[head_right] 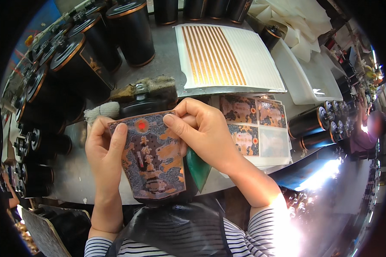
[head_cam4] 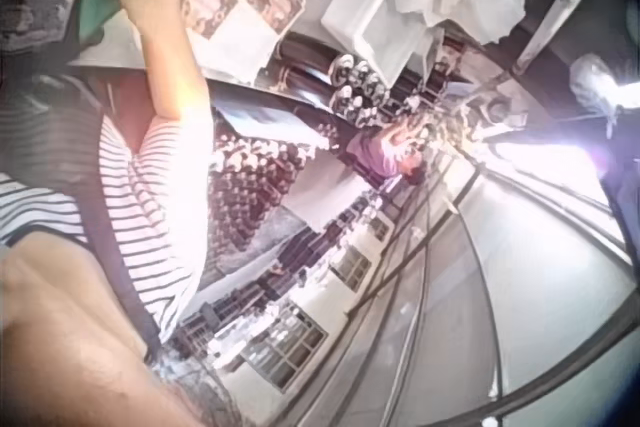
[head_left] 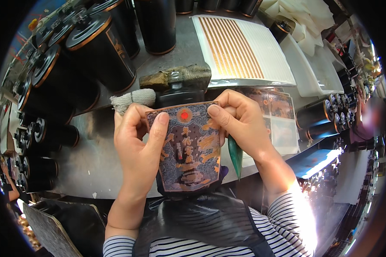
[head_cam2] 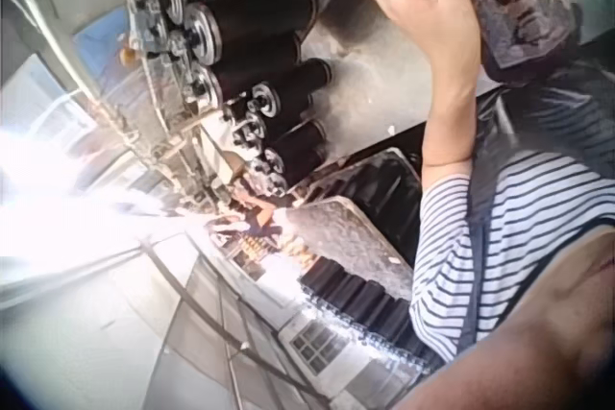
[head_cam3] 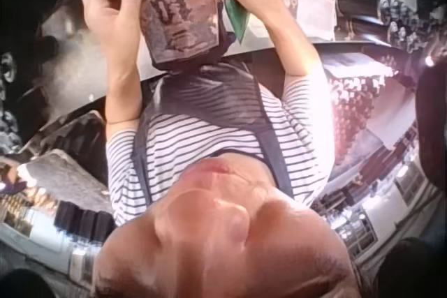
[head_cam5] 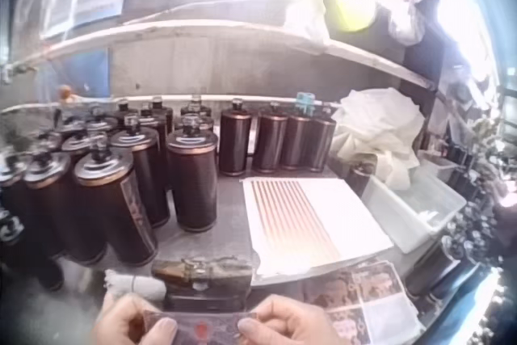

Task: The person applies decorative labels and gold foil strips to cylindrical black containers. They peel backing from labels, position them on the containers, smooth them with a green tool, and add gold foil bands to the top and bottom edges.

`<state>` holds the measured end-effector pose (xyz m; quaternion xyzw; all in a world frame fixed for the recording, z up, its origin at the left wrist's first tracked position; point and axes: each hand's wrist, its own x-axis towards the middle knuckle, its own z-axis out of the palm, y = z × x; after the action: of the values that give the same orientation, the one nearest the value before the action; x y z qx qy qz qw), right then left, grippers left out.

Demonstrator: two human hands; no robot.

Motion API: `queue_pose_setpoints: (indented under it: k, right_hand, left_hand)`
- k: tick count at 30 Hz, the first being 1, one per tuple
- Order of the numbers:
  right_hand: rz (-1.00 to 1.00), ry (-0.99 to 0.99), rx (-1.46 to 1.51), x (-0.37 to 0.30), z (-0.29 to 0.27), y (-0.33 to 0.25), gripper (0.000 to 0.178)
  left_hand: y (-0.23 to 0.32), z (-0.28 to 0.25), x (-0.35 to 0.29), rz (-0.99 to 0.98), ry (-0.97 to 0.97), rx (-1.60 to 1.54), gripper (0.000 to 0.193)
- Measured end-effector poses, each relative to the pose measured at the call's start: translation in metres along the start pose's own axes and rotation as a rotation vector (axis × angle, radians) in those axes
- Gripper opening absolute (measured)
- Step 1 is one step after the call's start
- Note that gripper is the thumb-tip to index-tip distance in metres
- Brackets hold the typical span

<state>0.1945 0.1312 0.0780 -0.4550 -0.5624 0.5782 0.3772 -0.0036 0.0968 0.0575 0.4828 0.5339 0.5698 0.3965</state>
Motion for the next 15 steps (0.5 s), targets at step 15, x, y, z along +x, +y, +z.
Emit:
queue_pose_setpoints:
  k: [15]
  right_hand:
    - [0.081,-0.036,0.285,0.008,-0.005,0.027,0.033]
  left_hand:
    - [0.000,-0.005,0.000,-0.060,-0.026,-0.129,0.016]
